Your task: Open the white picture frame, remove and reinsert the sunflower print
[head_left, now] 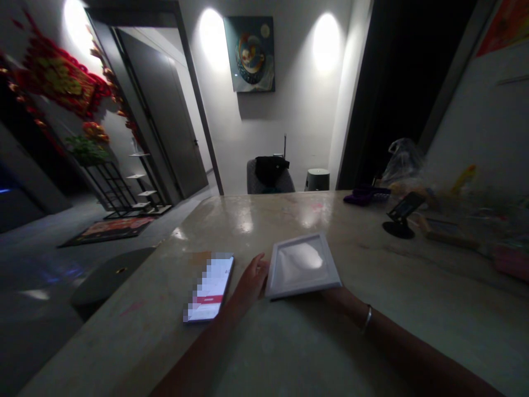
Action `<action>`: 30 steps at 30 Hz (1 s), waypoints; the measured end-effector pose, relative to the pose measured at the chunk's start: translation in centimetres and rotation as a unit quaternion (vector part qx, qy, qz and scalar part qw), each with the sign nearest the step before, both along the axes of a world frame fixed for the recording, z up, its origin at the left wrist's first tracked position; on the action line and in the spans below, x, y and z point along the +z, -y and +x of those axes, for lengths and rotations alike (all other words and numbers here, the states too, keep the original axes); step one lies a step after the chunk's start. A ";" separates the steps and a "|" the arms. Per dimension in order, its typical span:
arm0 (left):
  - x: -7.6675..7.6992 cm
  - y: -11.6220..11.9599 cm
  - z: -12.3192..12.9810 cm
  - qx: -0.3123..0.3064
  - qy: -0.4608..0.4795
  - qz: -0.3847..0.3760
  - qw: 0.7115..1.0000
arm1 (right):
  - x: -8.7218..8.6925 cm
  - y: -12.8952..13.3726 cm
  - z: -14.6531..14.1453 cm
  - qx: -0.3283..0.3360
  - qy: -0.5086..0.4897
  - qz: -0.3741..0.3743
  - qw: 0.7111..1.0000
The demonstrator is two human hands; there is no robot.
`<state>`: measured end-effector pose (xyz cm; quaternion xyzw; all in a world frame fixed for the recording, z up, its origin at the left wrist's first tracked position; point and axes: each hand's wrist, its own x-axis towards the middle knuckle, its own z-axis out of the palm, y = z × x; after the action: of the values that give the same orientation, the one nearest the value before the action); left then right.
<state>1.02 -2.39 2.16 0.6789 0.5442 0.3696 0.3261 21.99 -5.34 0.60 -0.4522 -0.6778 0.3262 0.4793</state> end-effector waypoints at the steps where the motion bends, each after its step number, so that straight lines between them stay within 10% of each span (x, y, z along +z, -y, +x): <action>1: 0.1 0.1 0.0 0.005 0.000 -0.001 1.000 | 0.1 0.1 0.1 0.017 -0.032 -0.012 0.999; 10: -0.9 0.2 -0.2 -0.011 -0.092 0.043 0.995 | 1.5 -0.4 2.3 0.113 -0.102 -0.158 0.976; 21: -1.0 0.1 -1.0 -0.049 -0.177 0.073 0.980 | 1.2 -2.1 4.9 -0.116 0.234 -0.110 0.959; 30: -1.2 0.2 -0.8 -0.046 -0.166 0.088 0.981 | 0.0 -2.5 4.4 -0.131 0.317 -0.034 0.939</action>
<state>0.17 -2.59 0.93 0.7812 0.5242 0.2829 0.1868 26.37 -2.84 0.64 -0.6329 -0.7181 0.1229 0.2621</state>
